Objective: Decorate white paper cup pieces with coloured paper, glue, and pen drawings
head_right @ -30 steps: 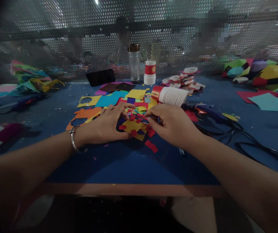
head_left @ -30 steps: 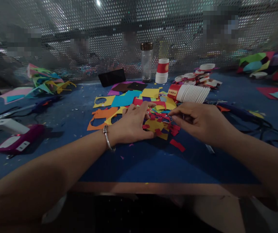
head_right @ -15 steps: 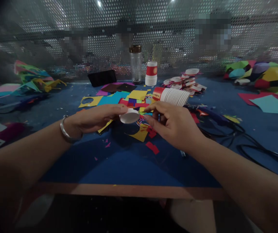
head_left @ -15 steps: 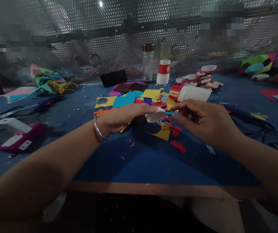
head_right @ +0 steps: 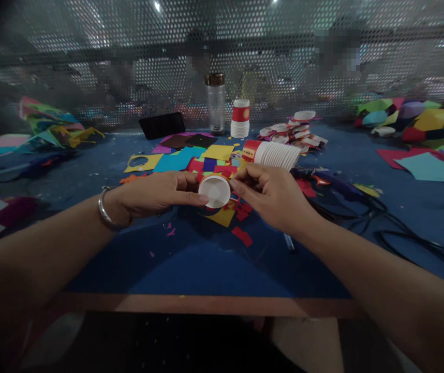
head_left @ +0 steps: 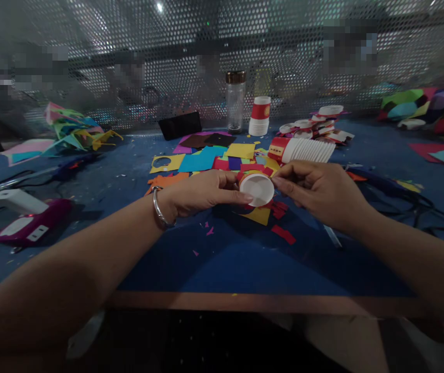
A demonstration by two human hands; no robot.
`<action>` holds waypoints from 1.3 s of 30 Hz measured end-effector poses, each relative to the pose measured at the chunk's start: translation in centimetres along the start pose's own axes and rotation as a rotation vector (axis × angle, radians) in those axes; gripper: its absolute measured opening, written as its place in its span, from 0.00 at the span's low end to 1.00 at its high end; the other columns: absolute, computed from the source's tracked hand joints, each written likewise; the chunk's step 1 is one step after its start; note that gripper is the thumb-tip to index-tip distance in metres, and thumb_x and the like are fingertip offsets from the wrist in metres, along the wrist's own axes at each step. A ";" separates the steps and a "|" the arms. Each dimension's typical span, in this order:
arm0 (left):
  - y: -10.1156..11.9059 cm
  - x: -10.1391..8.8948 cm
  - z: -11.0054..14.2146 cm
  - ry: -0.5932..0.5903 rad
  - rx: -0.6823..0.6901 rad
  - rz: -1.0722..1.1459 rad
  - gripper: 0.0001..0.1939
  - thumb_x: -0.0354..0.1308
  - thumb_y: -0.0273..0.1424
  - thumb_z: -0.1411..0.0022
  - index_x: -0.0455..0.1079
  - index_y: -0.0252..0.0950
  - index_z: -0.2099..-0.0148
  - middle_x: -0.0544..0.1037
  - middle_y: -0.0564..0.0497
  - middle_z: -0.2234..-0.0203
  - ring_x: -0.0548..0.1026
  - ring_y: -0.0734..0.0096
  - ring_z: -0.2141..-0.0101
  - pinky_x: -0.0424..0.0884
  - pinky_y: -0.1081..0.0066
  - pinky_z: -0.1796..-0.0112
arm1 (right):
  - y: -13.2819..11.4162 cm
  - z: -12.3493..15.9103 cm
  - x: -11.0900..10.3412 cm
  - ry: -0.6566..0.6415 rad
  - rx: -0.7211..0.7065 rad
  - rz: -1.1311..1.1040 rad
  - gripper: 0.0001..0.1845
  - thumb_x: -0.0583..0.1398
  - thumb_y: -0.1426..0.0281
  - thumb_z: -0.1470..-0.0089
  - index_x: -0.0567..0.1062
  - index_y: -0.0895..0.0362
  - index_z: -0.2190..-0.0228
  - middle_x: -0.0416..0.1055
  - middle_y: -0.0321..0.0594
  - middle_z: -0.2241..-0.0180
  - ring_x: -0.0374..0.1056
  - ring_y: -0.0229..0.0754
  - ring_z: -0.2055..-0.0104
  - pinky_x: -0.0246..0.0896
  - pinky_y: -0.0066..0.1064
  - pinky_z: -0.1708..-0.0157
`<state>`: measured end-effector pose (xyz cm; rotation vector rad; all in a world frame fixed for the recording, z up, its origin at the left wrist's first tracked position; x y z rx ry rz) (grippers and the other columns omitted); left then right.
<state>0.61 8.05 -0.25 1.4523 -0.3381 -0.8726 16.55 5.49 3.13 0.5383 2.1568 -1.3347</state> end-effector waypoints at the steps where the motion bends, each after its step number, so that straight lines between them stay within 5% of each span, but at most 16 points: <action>1: 0.1 -0.1 0.0 0.008 -0.003 0.001 0.10 0.67 0.33 0.41 0.80 0.38 0.56 0.84 0.50 0.57 0.79 0.68 0.54 0.73 0.68 0.49 | 0.0 0.0 0.0 0.001 0.002 -0.004 0.12 0.62 0.60 0.42 0.77 0.55 0.71 0.65 0.32 0.82 0.58 0.34 0.82 0.51 0.30 0.81; 6: -0.3 -1.2 0.0 0.112 0.006 0.040 0.06 0.69 0.34 0.43 0.82 0.39 0.64 0.84 0.52 0.62 0.78 0.69 0.57 0.71 0.69 0.51 | 0.3 0.0 -0.3 0.035 0.032 0.003 0.13 0.62 0.61 0.41 0.76 0.55 0.72 0.62 0.30 0.84 0.55 0.33 0.83 0.47 0.29 0.82; 18: -0.6 -3.1 -0.1 0.212 -0.019 0.046 0.16 0.75 0.42 0.50 0.81 0.36 0.65 0.82 0.51 0.67 0.76 0.72 0.66 0.71 0.71 0.59 | 0.8 0.0 -0.4 -0.011 0.056 0.039 0.16 0.62 0.61 0.41 0.72 0.54 0.77 0.62 0.30 0.84 0.54 0.32 0.83 0.47 0.30 0.80; 22: -0.6 -3.7 0.3 0.082 -0.052 -0.172 0.15 0.71 0.44 0.46 0.83 0.38 0.64 0.82 0.51 0.68 0.75 0.72 0.67 0.69 0.73 0.62 | 1.5 0.0 -1.3 0.030 0.086 0.112 0.15 0.62 0.62 0.41 0.73 0.54 0.77 0.63 0.31 0.83 0.56 0.34 0.82 0.48 0.30 0.80; 28: -0.3 -1.3 0.6 -0.209 0.039 -0.524 0.18 0.60 0.45 0.33 0.83 0.40 0.51 0.81 0.53 0.69 0.70 0.76 0.74 0.62 0.76 0.70 | 2.0 -0.3 -1.6 -0.018 0.029 0.214 0.14 0.62 0.60 0.42 0.74 0.53 0.75 0.68 0.34 0.79 0.60 0.37 0.77 0.53 0.32 0.75; 31: 0.0 -0.6 0.4 -0.195 0.074 -0.589 0.19 0.59 0.42 0.33 0.82 0.38 0.47 0.81 0.53 0.72 0.68 0.76 0.75 0.61 0.75 0.72 | 2.4 -0.3 -0.8 -0.149 0.026 0.272 0.13 0.61 0.59 0.42 0.75 0.53 0.74 0.70 0.35 0.79 0.62 0.38 0.77 0.55 0.33 0.74; 39: -0.1 -0.5 0.3 -0.222 0.105 -0.606 0.18 0.55 0.39 0.30 0.78 0.45 0.42 0.84 0.50 0.52 0.78 0.67 0.56 0.69 0.73 0.56 | 3.4 0.0 0.9 -0.396 0.089 0.392 0.10 0.62 0.61 0.44 0.77 0.54 0.71 0.69 0.35 0.79 0.62 0.38 0.77 0.55 0.32 0.75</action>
Point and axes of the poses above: each hand's wrist, its own z-axis away from the middle knuckle, its own x-axis out of the palm, y = z × x, the point moved 8 cm from there along -z, towards the middle knuckle
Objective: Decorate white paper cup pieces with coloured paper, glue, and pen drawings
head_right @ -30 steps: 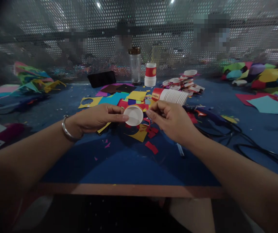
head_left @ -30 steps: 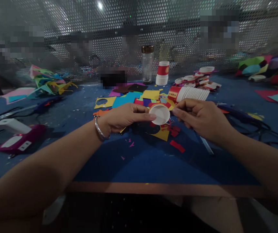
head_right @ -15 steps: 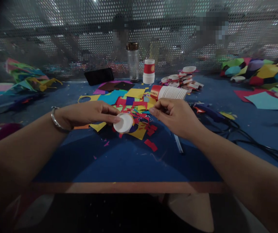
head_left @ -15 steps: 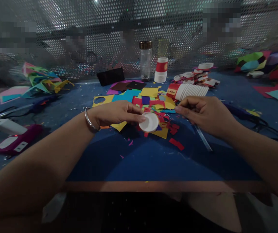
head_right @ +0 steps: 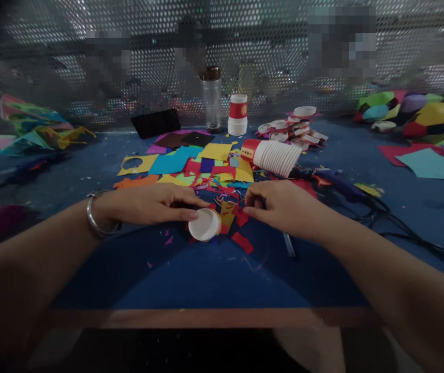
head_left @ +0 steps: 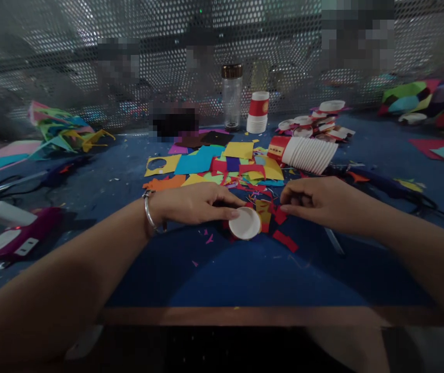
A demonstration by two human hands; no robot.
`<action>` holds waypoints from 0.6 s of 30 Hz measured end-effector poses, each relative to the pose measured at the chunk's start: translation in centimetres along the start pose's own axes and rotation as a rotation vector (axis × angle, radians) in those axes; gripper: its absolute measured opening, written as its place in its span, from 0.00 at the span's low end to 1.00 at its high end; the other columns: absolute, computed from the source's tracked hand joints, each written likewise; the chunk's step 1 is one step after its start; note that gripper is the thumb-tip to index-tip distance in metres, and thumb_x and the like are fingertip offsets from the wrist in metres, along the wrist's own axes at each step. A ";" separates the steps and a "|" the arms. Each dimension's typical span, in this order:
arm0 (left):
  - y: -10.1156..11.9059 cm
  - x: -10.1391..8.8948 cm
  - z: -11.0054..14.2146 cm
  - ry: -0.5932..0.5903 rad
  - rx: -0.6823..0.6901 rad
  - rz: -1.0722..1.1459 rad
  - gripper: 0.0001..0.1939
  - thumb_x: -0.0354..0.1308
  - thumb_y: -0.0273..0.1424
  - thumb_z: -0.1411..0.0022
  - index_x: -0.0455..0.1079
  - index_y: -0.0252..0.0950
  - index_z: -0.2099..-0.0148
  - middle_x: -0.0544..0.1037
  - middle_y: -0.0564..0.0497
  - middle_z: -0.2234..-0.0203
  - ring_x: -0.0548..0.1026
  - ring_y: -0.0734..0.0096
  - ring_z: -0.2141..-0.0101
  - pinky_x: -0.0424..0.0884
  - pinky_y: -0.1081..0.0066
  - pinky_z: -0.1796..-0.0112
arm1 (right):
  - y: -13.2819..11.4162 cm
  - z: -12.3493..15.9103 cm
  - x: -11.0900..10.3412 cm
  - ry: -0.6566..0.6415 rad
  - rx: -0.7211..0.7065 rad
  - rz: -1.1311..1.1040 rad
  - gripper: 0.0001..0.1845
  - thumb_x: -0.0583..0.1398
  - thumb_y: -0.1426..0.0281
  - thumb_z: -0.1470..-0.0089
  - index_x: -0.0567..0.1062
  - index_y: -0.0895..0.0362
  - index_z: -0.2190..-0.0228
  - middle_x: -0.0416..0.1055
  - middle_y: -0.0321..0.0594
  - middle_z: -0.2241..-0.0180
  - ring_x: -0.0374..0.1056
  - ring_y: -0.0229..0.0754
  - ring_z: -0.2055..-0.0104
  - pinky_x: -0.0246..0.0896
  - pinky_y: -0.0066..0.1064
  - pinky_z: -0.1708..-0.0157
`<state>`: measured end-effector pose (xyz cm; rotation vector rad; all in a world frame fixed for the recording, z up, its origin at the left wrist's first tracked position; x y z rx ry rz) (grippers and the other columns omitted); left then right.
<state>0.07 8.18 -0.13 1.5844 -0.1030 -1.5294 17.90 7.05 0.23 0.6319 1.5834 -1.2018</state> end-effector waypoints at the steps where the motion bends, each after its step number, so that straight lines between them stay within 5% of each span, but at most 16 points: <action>1: -0.2 -0.1 0.0 0.013 -0.006 -0.043 0.20 0.55 0.40 0.29 0.76 0.45 0.40 0.83 0.49 0.51 0.78 0.67 0.56 0.69 0.72 0.55 | 0.0 0.0 0.0 -0.003 0.001 0.001 0.09 0.62 0.62 0.44 0.77 0.54 0.71 0.68 0.35 0.79 0.62 0.38 0.77 0.55 0.32 0.75; 6: -1.6 -1.0 -0.3 0.272 -0.115 -0.143 0.29 0.57 0.42 0.32 0.68 0.39 0.32 0.75 0.42 0.50 0.75 0.63 0.58 0.72 0.66 0.56 | 0.1 -0.2 0.1 -0.017 -0.020 -0.038 0.08 0.61 0.64 0.44 0.76 0.53 0.73 0.68 0.35 0.80 0.61 0.38 0.79 0.54 0.32 0.76; 10: -0.9 -1.3 -0.3 0.450 -0.061 -0.115 0.27 0.59 0.40 0.34 0.69 0.39 0.35 0.74 0.43 0.49 0.74 0.62 0.56 0.73 0.62 0.53 | 0.2 -0.2 0.2 -0.021 -0.009 -0.021 0.09 0.60 0.64 0.44 0.75 0.53 0.72 0.68 0.35 0.81 0.61 0.38 0.79 0.54 0.33 0.76; 18: 0.4 -1.6 0.3 0.536 0.018 -0.143 0.20 0.60 0.38 0.34 0.74 0.39 0.42 0.78 0.44 0.48 0.75 0.59 0.52 0.73 0.58 0.50 | 0.2 0.0 0.0 0.015 -0.037 0.059 0.06 0.60 0.66 0.45 0.76 0.53 0.70 0.71 0.36 0.77 0.64 0.39 0.76 0.56 0.32 0.74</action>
Point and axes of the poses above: each hand's wrist, its own z-axis away from the middle knuckle, its own x-axis out of the palm, y = z × x, the point moved 8 cm from there along -z, towards the middle knuckle
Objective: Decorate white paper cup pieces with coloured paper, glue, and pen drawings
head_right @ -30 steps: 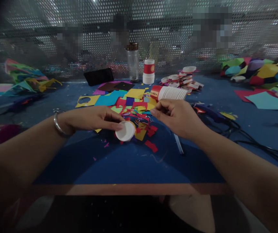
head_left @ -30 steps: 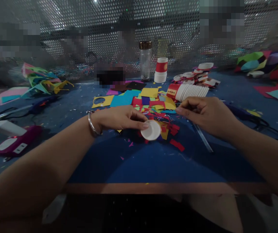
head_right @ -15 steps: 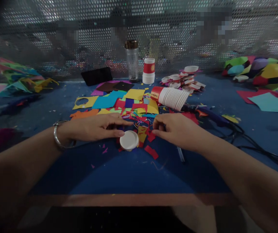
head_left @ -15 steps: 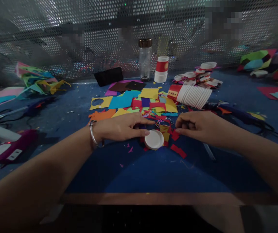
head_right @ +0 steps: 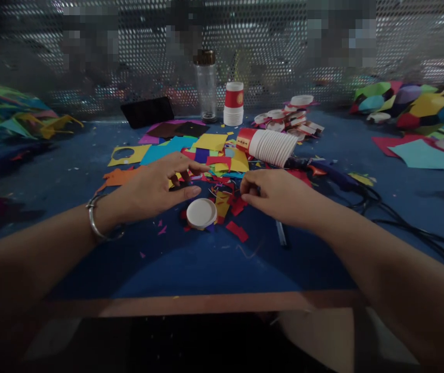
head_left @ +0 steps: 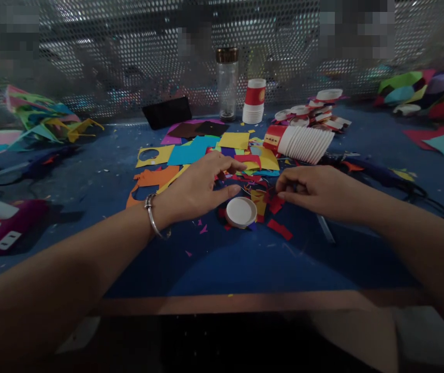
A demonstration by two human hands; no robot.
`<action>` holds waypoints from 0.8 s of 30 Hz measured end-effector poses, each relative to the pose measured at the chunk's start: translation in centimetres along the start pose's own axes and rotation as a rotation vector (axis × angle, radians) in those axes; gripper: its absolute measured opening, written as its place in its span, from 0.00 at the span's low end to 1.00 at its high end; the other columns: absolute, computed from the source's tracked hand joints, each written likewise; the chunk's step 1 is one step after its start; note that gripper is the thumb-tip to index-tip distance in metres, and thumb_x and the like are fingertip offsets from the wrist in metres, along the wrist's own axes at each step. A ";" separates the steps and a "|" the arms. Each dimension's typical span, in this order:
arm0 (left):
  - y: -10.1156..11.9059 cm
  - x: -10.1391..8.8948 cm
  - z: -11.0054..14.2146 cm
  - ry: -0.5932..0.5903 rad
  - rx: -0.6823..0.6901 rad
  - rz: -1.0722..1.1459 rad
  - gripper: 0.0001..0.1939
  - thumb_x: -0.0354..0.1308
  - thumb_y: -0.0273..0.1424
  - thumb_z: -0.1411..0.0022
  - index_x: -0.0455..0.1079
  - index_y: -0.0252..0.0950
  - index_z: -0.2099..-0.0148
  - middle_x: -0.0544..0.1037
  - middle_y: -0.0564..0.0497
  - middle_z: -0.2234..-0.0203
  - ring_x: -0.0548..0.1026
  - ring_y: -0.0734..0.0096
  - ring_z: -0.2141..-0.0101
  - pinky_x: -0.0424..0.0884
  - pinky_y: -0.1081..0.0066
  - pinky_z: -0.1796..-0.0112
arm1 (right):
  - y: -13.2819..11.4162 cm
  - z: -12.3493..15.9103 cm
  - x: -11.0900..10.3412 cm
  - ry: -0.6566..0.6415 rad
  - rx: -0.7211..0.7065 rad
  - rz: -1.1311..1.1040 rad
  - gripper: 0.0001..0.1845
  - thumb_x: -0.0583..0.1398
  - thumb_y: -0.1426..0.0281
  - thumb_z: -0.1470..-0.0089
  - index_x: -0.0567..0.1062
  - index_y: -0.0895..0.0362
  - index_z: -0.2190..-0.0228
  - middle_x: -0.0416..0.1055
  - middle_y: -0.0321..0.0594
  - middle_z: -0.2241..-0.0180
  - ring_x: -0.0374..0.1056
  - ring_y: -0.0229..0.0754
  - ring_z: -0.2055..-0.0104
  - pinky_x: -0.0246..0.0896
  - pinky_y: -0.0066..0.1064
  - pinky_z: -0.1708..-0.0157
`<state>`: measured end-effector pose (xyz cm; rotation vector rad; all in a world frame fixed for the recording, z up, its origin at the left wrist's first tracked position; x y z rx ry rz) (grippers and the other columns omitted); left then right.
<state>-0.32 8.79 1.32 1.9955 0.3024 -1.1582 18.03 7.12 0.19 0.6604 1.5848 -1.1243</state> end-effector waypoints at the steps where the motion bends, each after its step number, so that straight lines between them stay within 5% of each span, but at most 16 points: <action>1: -0.1 -0.1 0.0 0.008 -0.002 -0.012 0.20 0.60 0.37 0.34 0.74 0.39 0.42 0.78 0.44 0.48 0.75 0.60 0.52 0.73 0.58 0.49 | 0.0 0.0 0.0 -0.007 0.000 -0.002 0.06 0.60 0.65 0.45 0.76 0.53 0.70 0.71 0.36 0.77 0.64 0.39 0.76 0.57 0.32 0.74; 24: -0.1 -0.5 -0.3 0.090 -0.038 0.051 0.16 0.62 0.35 0.35 0.77 0.38 0.46 0.80 0.47 0.55 0.76 0.70 0.62 0.74 0.66 0.57 | 0.9 -0.1 0.1 -0.041 0.063 -0.041 0.12 0.61 0.61 0.45 0.79 0.56 0.66 0.70 0.35 0.77 0.61 0.37 0.77 0.54 0.31 0.76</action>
Point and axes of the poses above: each hand's wrist, its own z-axis away from the middle knuckle, its own x-axis out of the palm, y = z × x, the point moved 8 cm from there along -z, towards the middle knuckle
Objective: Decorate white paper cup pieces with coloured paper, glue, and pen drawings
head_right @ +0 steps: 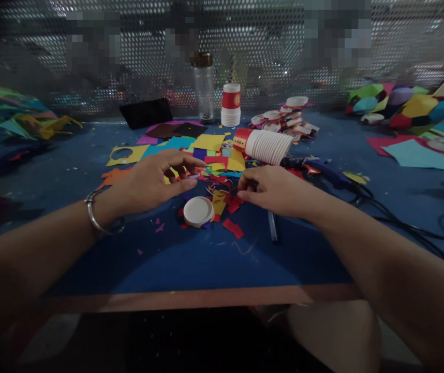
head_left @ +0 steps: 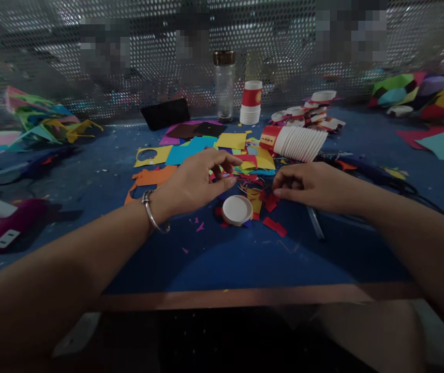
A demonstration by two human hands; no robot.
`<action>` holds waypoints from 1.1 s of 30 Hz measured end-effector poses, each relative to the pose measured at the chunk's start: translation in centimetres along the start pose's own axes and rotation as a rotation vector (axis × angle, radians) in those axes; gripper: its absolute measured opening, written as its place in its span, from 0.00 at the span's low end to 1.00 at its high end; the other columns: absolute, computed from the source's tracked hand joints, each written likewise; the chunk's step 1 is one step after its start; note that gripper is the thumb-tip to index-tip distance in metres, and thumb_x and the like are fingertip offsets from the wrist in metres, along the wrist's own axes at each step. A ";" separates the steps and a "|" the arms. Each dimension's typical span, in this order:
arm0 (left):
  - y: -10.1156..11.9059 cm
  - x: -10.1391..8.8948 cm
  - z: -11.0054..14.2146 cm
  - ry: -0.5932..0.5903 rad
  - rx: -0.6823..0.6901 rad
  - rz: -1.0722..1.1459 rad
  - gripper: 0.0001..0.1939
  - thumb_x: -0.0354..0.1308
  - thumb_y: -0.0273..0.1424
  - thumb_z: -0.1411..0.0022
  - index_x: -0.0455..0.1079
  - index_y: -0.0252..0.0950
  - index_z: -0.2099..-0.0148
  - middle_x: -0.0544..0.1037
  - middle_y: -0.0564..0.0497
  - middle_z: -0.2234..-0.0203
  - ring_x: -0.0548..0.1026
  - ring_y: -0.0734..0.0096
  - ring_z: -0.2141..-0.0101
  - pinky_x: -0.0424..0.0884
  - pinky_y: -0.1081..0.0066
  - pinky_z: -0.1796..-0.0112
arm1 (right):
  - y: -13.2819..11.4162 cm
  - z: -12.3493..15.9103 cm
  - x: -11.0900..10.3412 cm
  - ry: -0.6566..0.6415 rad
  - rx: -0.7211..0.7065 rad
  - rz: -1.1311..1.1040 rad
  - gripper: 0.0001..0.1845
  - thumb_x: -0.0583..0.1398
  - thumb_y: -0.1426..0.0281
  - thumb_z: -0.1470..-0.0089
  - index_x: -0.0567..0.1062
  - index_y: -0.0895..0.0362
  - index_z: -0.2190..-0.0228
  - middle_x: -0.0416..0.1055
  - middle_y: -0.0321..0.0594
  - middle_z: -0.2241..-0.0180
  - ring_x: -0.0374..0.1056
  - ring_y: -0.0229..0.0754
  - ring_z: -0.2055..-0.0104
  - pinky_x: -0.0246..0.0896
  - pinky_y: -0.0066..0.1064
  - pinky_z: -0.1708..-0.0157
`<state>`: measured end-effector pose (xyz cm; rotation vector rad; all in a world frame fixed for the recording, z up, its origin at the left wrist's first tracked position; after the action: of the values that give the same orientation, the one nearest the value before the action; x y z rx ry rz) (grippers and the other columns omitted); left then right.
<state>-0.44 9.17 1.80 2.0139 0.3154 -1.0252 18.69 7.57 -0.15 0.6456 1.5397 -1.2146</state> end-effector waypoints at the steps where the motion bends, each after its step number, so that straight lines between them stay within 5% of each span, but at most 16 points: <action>1: 0.1 -0.1 0.0 0.006 0.002 0.002 0.16 0.62 0.34 0.35 0.77 0.38 0.47 0.80 0.47 0.54 0.76 0.70 0.62 0.74 0.66 0.57 | -0.1 0.0 0.1 -0.015 -0.001 -0.014 0.13 0.62 0.59 0.45 0.79 0.56 0.66 0.70 0.35 0.77 0.61 0.37 0.77 0.54 0.31 0.76; 10: 0.8 0.2 0.0 0.017 0.036 0.022 0.13 0.61 0.32 0.35 0.78 0.37 0.50 0.82 0.48 0.56 0.77 0.70 0.62 0.74 0.67 0.56 | -0.3 -0.2 0.3 -0.051 -0.062 -0.099 0.07 0.63 0.64 0.48 0.78 0.54 0.71 0.70 0.34 0.78 0.61 0.36 0.77 0.54 0.31 0.74; 18: 2.1 0.7 -0.2 0.038 0.052 0.250 0.10 0.63 0.29 0.38 0.78 0.34 0.54 0.83 0.48 0.63 0.79 0.70 0.63 0.74 0.69 0.60 | -0.6 0.4 -0.4 0.030 0.037 -0.491 0.22 0.67 0.50 0.50 0.81 0.56 0.68 0.72 0.36 0.75 0.63 0.37 0.74 0.56 0.32 0.75; 25: 2.0 3.2 -0.3 -0.053 -0.088 0.577 0.14 0.66 0.23 0.44 0.75 0.33 0.54 0.82 0.49 0.65 0.80 0.71 0.63 0.76 0.72 0.61 | -2.3 0.8 -0.2 0.083 -0.018 -0.635 0.20 0.69 0.51 0.49 0.80 0.55 0.68 0.72 0.35 0.76 0.61 0.34 0.76 0.53 0.29 0.80; 33: 1.3 3.7 -0.3 -0.062 -0.304 0.810 0.16 0.68 0.18 0.46 0.71 0.33 0.56 0.79 0.53 0.71 0.77 0.75 0.68 0.72 0.76 0.68 | -2.5 1.0 -0.7 0.145 -0.053 -0.651 0.19 0.70 0.53 0.48 0.81 0.56 0.67 0.71 0.34 0.77 0.60 0.34 0.77 0.53 0.29 0.81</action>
<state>2.78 8.10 -0.22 1.5923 -0.3465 -0.4818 17.14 5.90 1.42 0.1918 1.9797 -1.6191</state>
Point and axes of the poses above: each hand's wrist, its own z-axis away from the middle knuckle, its own x-axis out of the palm, y = z × x, the point moved 8 cm from there along -z, towards the middle knuckle
